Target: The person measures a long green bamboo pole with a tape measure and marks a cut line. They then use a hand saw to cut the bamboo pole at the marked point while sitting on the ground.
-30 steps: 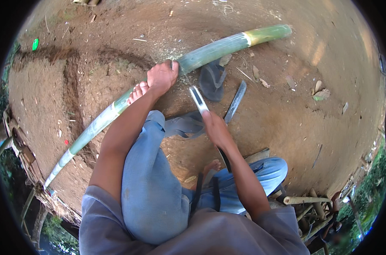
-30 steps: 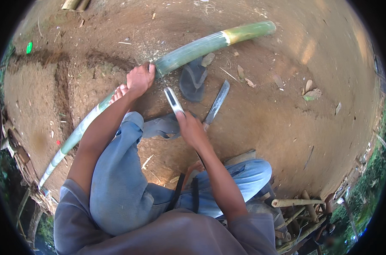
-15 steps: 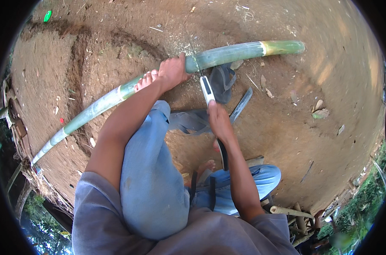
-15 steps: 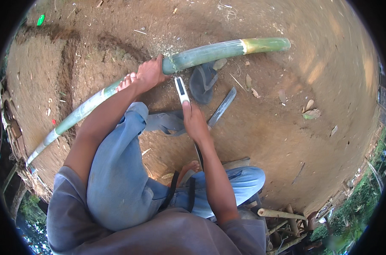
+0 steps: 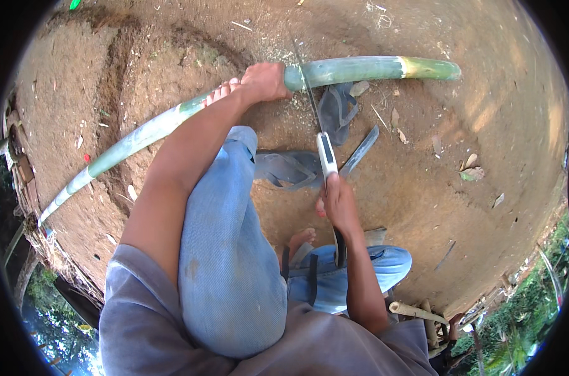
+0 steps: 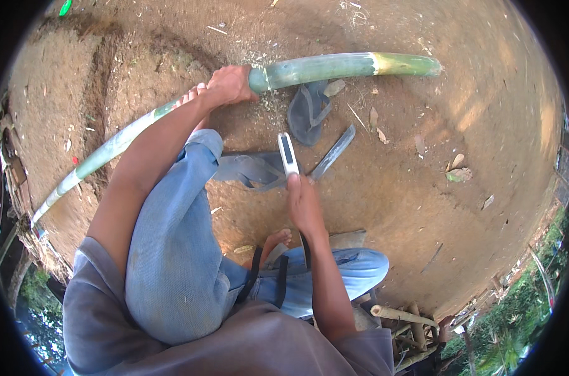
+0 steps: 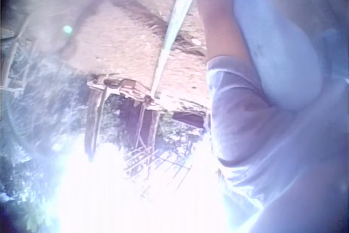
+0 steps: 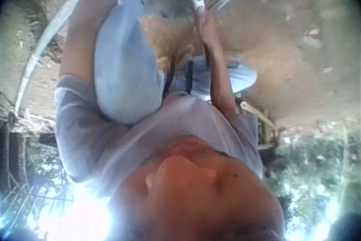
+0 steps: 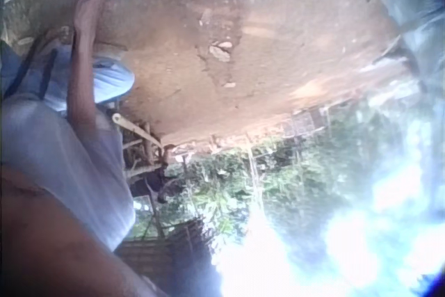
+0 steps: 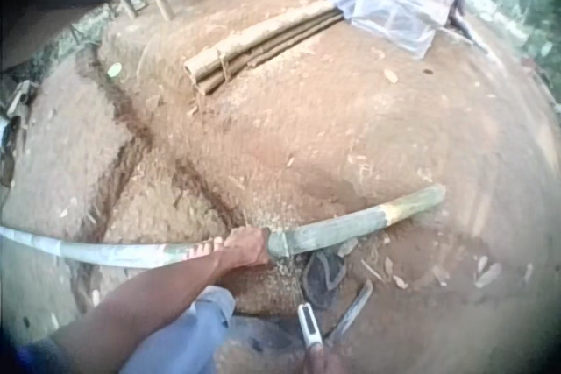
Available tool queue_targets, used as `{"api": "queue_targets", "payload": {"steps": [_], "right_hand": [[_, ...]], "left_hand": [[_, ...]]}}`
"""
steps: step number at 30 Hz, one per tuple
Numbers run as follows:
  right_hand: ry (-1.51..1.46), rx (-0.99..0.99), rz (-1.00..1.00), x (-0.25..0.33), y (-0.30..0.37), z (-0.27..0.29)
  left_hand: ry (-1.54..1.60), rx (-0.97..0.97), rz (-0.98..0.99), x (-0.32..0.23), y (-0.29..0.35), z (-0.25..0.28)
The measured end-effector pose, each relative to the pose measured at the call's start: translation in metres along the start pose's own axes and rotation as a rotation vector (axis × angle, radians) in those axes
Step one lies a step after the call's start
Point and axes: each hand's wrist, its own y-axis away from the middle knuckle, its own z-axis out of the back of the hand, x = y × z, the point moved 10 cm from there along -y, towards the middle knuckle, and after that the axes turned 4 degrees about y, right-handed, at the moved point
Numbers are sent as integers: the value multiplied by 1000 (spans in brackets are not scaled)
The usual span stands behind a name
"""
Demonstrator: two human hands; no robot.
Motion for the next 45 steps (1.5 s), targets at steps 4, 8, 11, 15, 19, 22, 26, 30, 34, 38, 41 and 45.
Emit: {"api": "queue_targets", "payload": {"steps": [4,8,11,15,19,22,26,30,34,38,41,45], "right_hand": [[58,-159,185,25,-40,10],[-7,-34,3,41,-77,7],[-23,-1,-20,3,-9,1],[125,-138,85,18,-18,6],[72,-59,12,51,-89,8],[-7,-3,-3,-1,-8,-4],[55,-97,56,-1,-9,-1],[47,-110,50,44,-89,11],[-29,-61,51,6,1,0],[45,-110,24,-15,-1,-8],[67,-231,194,46,-91,9],[21,-95,95,24,-42,0]], "left_hand": [[-4,34,21,-13,-7,4],[-5,42,28,-14,-8,8],[27,76,37,0,-5,3],[30,71,27,-5,-6,3],[5,59,-10,-19,-11,8],[3,67,9,0,-6,3],[16,66,-7,-1,-7,-1],[23,94,-43,-22,-14,-4],[-11,41,-37,1,-13,8],[18,15,-29,1,-13,-1],[24,34,-82,-19,-25,2],[42,63,-52,2,-17,-5]]}}
